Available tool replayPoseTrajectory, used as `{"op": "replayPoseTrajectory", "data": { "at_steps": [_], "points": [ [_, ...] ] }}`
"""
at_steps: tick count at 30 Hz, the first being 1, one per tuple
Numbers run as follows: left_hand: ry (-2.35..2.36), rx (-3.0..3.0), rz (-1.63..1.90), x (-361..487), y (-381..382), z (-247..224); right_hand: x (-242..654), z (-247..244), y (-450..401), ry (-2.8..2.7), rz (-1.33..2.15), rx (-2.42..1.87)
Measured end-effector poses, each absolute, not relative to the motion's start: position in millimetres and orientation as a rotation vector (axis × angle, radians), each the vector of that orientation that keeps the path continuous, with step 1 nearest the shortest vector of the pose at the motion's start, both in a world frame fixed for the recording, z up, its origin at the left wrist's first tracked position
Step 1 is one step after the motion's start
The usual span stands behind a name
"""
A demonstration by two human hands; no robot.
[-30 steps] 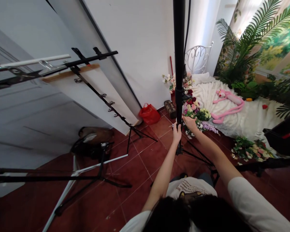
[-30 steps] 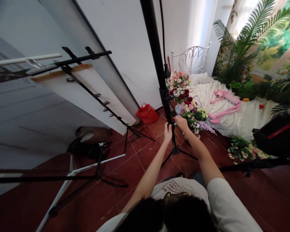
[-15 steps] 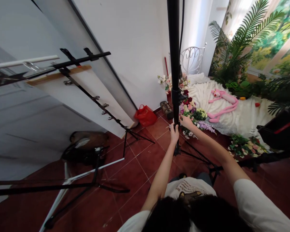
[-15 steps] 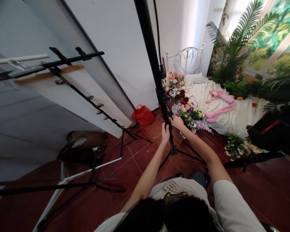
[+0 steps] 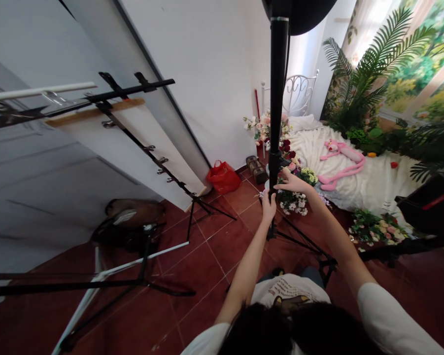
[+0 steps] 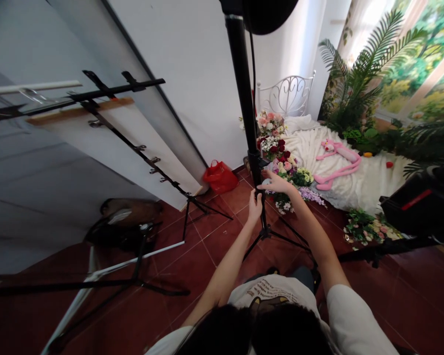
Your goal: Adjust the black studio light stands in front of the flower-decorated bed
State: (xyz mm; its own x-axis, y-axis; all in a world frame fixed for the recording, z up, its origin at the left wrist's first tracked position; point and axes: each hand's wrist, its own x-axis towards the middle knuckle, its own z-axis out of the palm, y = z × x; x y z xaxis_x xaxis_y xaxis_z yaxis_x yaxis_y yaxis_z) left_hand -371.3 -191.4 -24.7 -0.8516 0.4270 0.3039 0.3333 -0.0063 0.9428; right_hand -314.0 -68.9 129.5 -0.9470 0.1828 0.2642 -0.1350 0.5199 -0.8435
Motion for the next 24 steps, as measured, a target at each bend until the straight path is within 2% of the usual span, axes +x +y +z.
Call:
{"op": "replayPoseTrajectory", "data": {
  "at_steps": [6,9,18,24],
  "points": [
    [2.174,0.842,1.974,-371.1,-193.6,-22.7,-339.1,185.3,-121.1,-1.984,1.279,-0.18],
    [2.17,0.887,1.955,-370.6,-196.9,-20.0,-349.7,191.9,-129.4,-1.886,1.278,-0.249],
    [2.118,1.056,1.908,-374.3,-203.4,-19.9,-342.9,107.6,-139.1,-1.932,1.404,-0.34],
    [2.083,1.028,1.985,-371.4,-200.6,-20.3,-347.8,96.3,-136.8,-2.139,1.392,-0.43]
  ]
}}
